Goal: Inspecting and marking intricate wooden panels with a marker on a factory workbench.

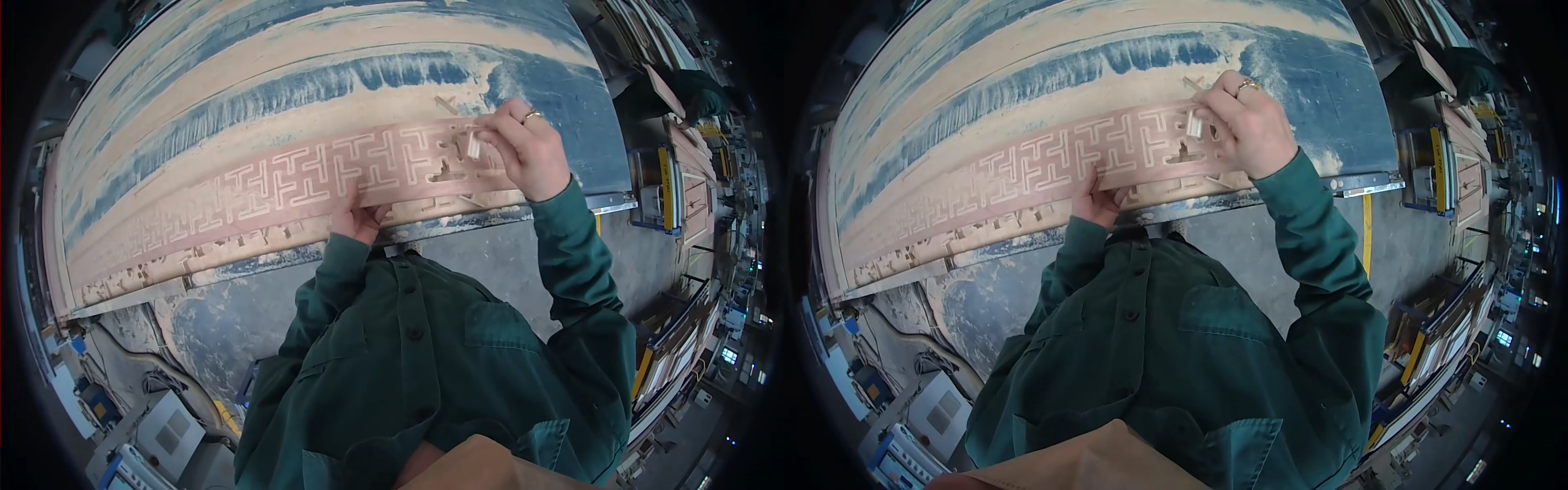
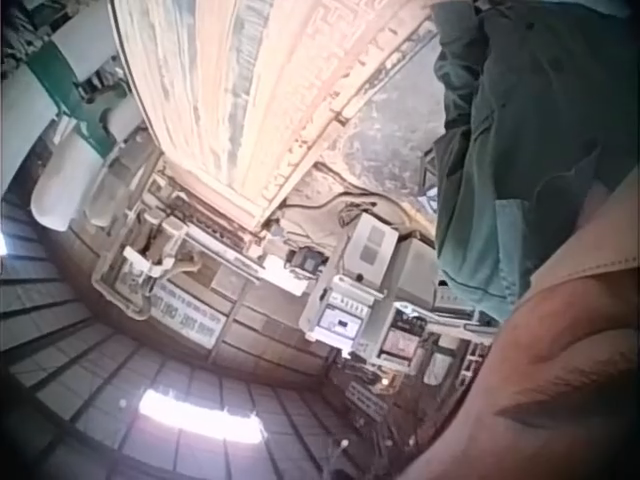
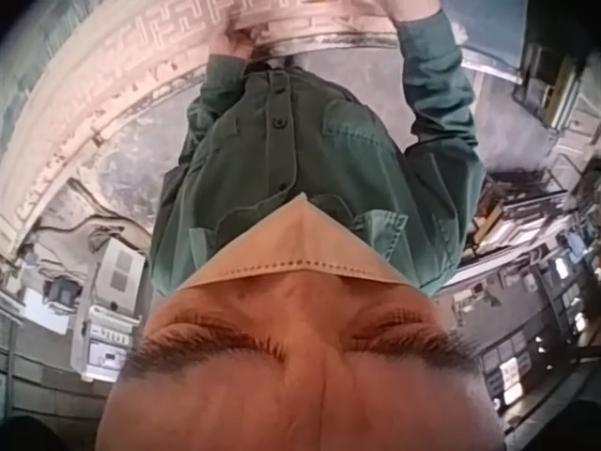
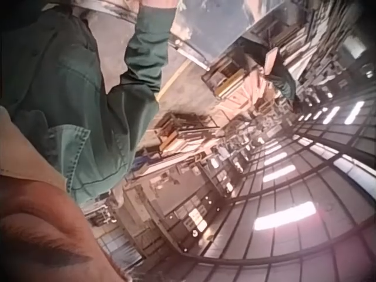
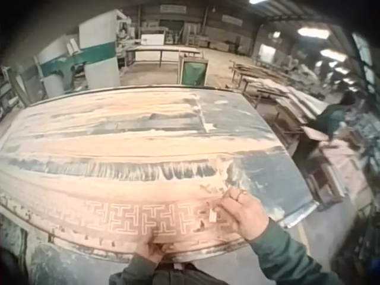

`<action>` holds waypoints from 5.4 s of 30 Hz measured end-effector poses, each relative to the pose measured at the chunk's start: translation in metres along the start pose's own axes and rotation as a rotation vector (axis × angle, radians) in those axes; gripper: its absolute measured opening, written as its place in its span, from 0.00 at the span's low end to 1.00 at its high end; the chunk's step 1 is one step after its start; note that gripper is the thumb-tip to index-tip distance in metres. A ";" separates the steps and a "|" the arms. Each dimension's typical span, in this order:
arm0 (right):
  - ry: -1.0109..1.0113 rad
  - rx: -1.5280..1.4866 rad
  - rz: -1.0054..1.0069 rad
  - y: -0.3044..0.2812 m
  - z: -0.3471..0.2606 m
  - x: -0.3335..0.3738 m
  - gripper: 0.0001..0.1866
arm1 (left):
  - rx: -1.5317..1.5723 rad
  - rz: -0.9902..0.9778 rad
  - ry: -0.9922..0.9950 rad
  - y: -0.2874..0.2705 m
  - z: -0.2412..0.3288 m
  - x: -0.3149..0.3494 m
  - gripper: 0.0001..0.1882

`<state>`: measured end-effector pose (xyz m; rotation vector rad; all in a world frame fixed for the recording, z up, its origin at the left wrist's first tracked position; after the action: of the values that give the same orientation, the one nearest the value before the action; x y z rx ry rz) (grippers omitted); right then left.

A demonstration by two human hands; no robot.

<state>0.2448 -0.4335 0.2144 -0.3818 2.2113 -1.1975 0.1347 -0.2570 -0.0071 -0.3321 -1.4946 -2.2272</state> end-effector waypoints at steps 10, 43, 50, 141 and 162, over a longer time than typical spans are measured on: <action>0.079 -0.116 -0.007 0.030 -0.009 -0.012 0.05 | 0.026 0.035 -0.018 -0.009 -0.003 -0.005 0.19; 0.576 -0.104 0.180 0.058 0.059 0.019 0.05 | 0.043 0.125 -0.100 -0.017 -0.008 -0.005 0.18; 0.973 -0.587 0.430 0.008 0.273 0.072 0.12 | 0.030 -0.004 -0.100 0.000 -0.012 -0.015 0.21; 1.363 -1.010 -0.795 0.043 0.203 0.029 0.18 | 0.593 0.065 0.878 -0.060 0.175 -0.050 0.41; 1.376 -1.350 -0.219 0.065 0.195 0.067 0.34 | 0.177 0.305 0.683 -0.052 0.188 -0.073 0.33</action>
<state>0.3145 -0.5611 0.0538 -0.2914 4.0192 0.5049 0.1656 -0.0510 -0.0077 0.2297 -1.1535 -1.7003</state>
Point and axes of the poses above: each hand's wrist, its own x-axis away from the middle knuckle, its own y-axis out of the palm, z = x × y, the point moved 4 cm from there along -x, towards the middle knuckle, and after that the axes turned 14 degrees about y, right-handed, at the moved point
